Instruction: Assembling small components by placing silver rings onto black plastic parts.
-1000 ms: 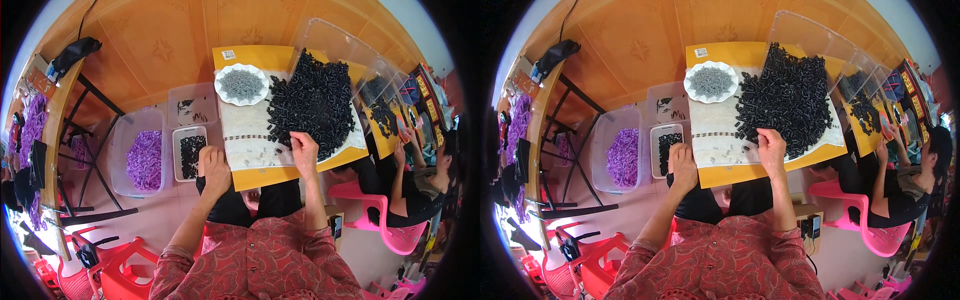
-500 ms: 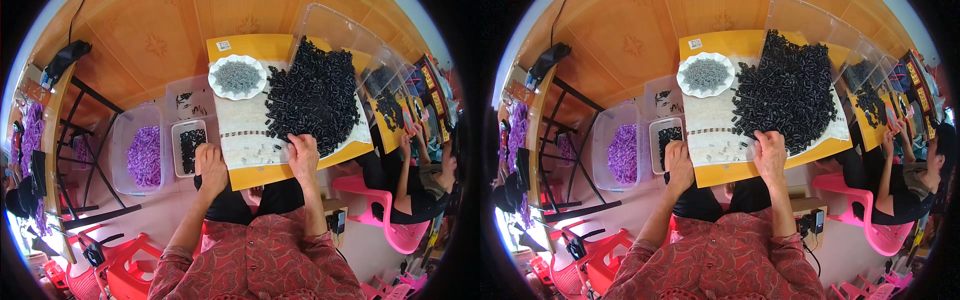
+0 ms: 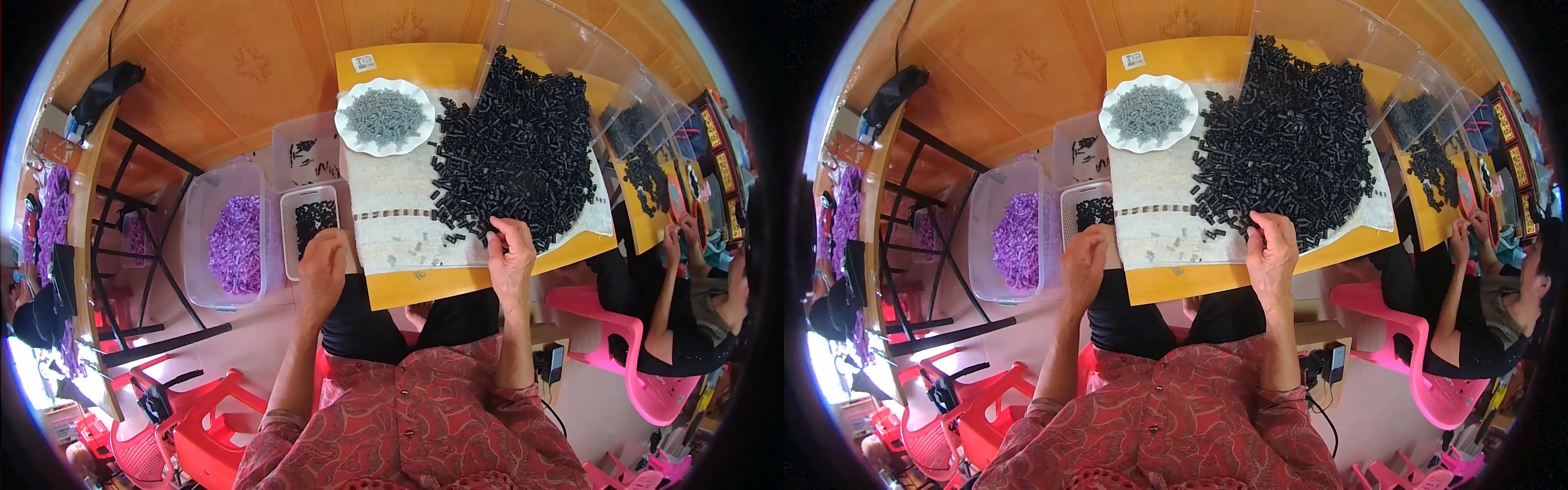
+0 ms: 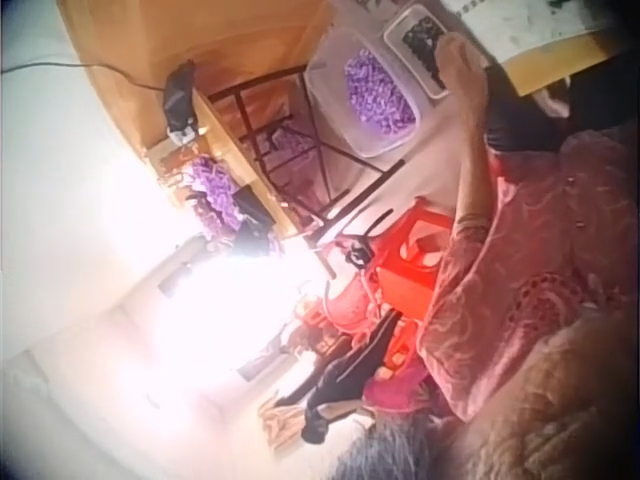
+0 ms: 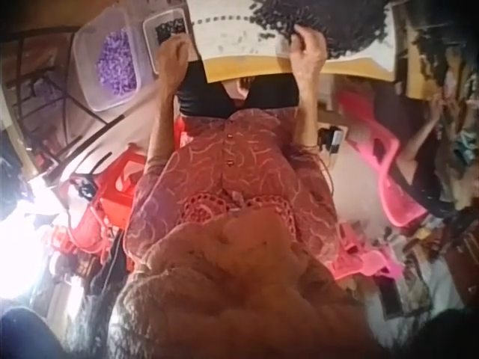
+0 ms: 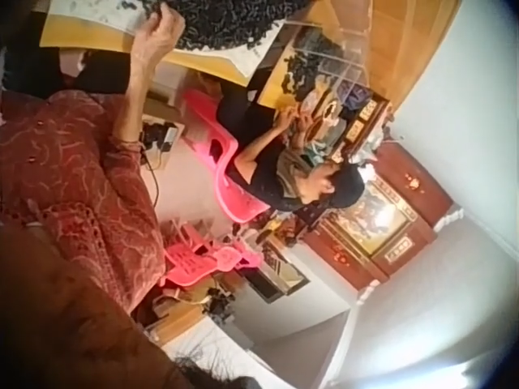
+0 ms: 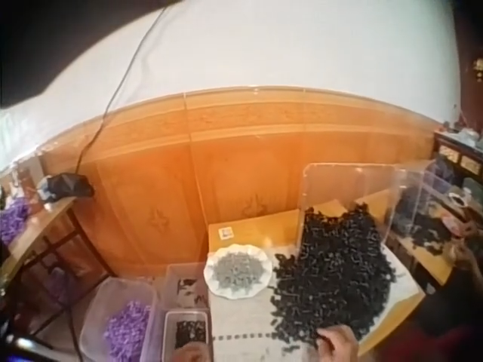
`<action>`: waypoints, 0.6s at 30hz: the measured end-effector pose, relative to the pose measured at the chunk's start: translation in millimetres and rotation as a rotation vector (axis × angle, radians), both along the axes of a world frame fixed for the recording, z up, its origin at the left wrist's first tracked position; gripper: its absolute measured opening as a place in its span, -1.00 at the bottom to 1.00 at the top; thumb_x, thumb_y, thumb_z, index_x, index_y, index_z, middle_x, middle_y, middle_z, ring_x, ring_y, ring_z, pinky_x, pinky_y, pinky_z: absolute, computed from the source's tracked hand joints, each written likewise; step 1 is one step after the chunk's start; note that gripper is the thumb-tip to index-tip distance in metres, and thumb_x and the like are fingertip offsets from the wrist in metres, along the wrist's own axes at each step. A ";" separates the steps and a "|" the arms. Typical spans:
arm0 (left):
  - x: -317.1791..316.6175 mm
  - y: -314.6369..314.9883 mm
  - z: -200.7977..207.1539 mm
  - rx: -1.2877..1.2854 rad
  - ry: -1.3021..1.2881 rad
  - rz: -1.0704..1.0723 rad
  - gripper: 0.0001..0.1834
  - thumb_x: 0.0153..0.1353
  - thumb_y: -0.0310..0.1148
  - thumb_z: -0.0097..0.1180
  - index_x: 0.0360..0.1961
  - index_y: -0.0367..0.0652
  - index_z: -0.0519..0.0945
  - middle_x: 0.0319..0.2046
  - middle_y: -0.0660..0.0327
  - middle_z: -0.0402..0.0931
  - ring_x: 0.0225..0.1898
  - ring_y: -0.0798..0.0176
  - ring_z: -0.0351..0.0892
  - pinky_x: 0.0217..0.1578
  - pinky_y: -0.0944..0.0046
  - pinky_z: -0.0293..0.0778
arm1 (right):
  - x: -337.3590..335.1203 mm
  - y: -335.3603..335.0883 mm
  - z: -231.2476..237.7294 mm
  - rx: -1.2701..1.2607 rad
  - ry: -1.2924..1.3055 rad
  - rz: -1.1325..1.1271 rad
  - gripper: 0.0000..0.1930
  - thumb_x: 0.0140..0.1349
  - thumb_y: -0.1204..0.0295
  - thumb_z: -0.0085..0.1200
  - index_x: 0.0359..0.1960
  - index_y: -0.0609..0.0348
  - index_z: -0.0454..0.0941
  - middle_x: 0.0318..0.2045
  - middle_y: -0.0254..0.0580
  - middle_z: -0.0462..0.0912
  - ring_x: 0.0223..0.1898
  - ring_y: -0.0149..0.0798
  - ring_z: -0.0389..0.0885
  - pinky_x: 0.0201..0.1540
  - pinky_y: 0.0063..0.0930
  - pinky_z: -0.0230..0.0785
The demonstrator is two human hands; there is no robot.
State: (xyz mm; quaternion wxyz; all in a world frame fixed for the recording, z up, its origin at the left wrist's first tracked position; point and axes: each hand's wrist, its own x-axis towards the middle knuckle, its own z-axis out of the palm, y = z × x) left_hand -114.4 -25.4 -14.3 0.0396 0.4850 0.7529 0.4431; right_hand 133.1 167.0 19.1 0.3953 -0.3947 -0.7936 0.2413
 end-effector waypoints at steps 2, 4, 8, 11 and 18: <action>6.3 1.0 10.2 0.010 -0.112 0.126 -0.86 0.06 -0.64 0.10 -0.31 -0.31 0.55 -0.21 0.02 0.54 -0.20 0.01 0.56 -0.15 0.16 0.49 | 0.7 1.8 -4.1 0.085 -0.008 0.009 -0.78 0.08 0.72 0.11 -0.23 0.22 0.60 -0.30 -0.15 0.58 -0.38 -0.30 0.56 -0.36 -0.51 0.42; 15.1 3.7 22.6 0.076 -0.166 0.185 -0.89 0.13 -0.61 0.12 -0.29 -0.32 0.56 -0.27 0.03 0.55 -0.28 0.12 0.58 -0.25 0.27 0.51 | 0.6 0.1 -4.8 0.091 -0.027 0.006 -0.79 0.08 0.71 0.11 -0.24 0.22 0.60 -0.30 -0.15 0.58 -0.39 -0.29 0.57 -0.37 -0.50 0.42; 41.3 11.8 40.5 0.214 -0.250 0.213 -0.90 0.16 -0.58 0.13 -0.28 -0.28 0.59 -0.34 0.15 0.56 -0.36 0.34 0.55 -0.31 0.38 0.48 | -3.7 -4.5 -0.1 0.064 -0.061 -0.031 -0.79 0.01 0.70 0.14 -0.31 0.16 0.58 -0.38 -0.17 0.55 -0.33 -0.11 0.54 -0.31 -0.32 0.41; 54.1 12.5 36.7 0.194 -0.202 0.251 -0.90 0.16 -0.58 0.13 -0.27 -0.28 0.59 -0.35 0.17 0.55 -0.37 0.37 0.53 -0.33 0.40 0.46 | 0.3 -2.4 1.6 0.113 -0.091 -0.099 -0.79 0.02 0.70 0.13 -0.32 0.15 0.58 -0.38 -0.17 0.55 -0.33 -0.10 0.54 -0.32 -0.31 0.41; 68.0 16.4 33.7 0.243 -0.231 0.116 -0.84 0.11 -0.65 0.16 -0.25 -0.28 0.58 -0.34 0.10 0.57 -0.41 0.31 0.56 -0.37 0.38 0.49 | 1.2 -10.3 10.2 0.099 -0.168 -0.084 -0.80 0.00 0.68 0.15 -0.32 0.13 0.59 -0.38 -0.18 0.53 -0.35 -0.10 0.53 -0.31 -0.29 0.40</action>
